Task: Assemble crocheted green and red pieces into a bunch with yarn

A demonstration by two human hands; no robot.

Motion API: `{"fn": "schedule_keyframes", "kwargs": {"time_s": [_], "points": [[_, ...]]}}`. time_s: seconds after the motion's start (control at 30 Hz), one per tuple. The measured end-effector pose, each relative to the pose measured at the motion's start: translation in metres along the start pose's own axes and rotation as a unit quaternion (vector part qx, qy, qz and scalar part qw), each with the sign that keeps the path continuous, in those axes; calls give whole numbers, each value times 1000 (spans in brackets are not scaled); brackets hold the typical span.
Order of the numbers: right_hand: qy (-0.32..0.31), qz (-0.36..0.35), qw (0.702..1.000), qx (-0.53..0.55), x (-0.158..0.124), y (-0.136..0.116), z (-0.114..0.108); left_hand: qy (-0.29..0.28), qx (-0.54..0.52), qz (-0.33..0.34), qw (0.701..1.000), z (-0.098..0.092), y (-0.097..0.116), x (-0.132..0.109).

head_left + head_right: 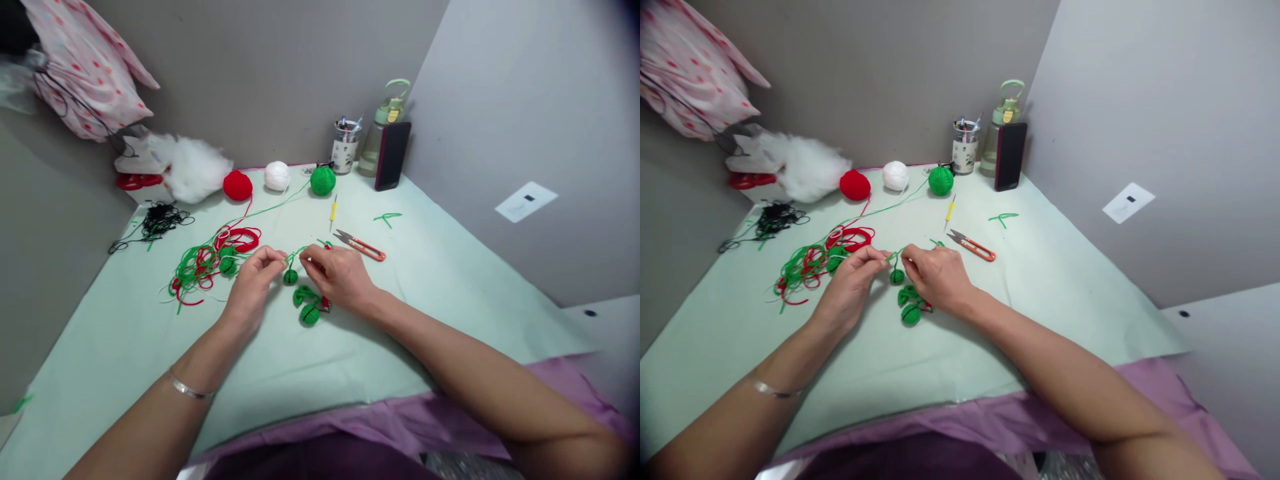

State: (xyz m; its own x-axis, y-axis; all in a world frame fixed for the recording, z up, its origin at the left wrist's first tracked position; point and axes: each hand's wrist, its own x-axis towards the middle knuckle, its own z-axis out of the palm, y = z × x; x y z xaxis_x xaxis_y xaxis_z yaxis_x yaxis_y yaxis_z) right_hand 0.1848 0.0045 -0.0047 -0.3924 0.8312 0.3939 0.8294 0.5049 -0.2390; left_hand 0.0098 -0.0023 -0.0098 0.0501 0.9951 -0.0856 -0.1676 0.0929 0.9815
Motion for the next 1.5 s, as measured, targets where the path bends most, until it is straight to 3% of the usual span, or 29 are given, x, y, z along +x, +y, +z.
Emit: {"fn": "schedule_keyframes", "kwargs": {"time_s": [0.17, 0.43, 0.73, 0.87, 1.03, 1.17, 1.33, 1.5], "points": [[-11, 4, 1000, 13, 0, -2, -2, 2, -43, -22, 999, 2, 4, -1], [-16, 23, 999, 35, -1, -1, -2, -41, -117, -35, 992, 4, 7, -1], [-5, 63, 985, 161, 2, 1, -5, -25, -88, -17, 996, 2, 8, -1], [4, 87, 961, 262, 4, 5, -9, -70, -25, -29, 997, 4, 7, -3], [32, 137, 895, 424, 9, 12, -19, -89, 9, -17, 996, 6, 1, -3], [57, 161, 853, 493, 12, 10, -29, -88, 25, -23, 995, 5, 0, -2], [102, 181, 827, 523, 14, 8, -34, -99, 32, -27, 994, 5, 0, -1], [110, 182, 824, 525, 14, 10, -33, -111, 48, -30, 992, 4, -4, -1]]}}
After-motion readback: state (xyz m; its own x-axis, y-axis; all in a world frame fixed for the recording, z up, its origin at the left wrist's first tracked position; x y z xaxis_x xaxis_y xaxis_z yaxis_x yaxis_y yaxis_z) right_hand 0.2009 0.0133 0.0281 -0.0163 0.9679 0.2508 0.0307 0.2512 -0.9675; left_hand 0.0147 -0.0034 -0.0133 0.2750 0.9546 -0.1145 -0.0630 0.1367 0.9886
